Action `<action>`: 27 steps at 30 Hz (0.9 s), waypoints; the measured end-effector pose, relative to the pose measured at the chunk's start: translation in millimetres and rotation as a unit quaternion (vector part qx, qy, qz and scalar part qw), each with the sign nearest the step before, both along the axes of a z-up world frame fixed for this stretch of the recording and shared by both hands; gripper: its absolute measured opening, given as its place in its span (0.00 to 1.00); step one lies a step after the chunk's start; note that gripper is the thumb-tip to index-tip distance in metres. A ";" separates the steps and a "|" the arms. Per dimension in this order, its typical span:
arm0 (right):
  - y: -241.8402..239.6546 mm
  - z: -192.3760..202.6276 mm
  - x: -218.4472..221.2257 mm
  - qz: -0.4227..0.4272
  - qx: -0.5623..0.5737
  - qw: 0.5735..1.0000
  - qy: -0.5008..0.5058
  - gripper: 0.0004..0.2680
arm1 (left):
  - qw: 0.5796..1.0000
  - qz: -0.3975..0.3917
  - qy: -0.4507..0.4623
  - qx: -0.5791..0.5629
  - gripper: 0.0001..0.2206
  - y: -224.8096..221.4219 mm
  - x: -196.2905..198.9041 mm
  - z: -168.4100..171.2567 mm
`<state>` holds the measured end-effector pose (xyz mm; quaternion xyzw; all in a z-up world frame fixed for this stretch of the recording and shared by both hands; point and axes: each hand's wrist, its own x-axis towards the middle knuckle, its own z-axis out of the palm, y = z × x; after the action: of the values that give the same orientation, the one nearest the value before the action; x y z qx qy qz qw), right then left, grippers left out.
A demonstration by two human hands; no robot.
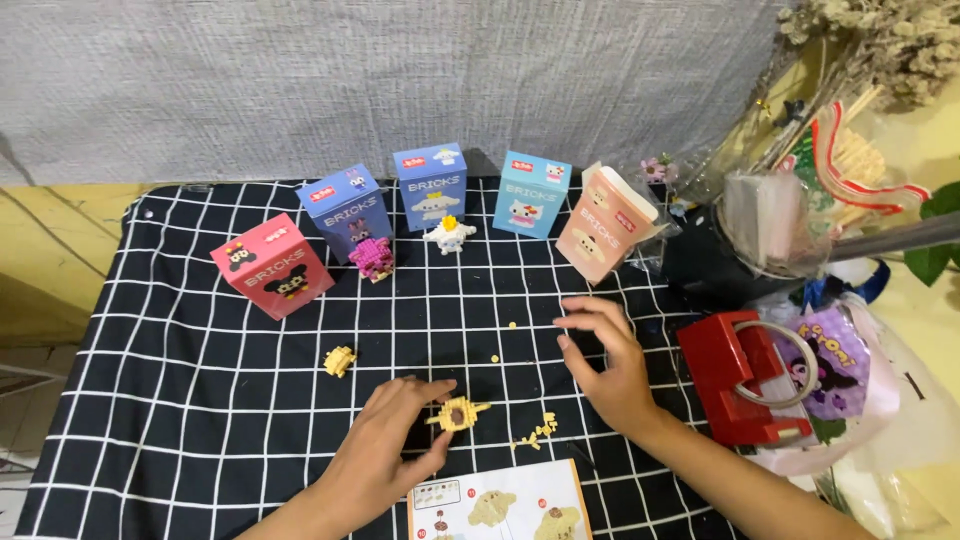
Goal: Assembling a small yellow character model from plastic building blocks by following a printed instruction sheet.
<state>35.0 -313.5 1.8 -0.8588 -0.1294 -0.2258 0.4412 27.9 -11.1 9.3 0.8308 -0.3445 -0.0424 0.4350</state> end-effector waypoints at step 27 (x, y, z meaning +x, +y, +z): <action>18.4 -2.1 -18.6 0.243 -0.172 0.955 -0.006 0.03 | 0.993 -0.023 -0.108 -0.052 0.15 5.8 -1.6 -1.0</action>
<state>16.5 -295.1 -0.3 -0.8631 -0.3738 -0.0911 0.3271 26.3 -5.3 8.3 0.7988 -0.4102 0.0554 0.4365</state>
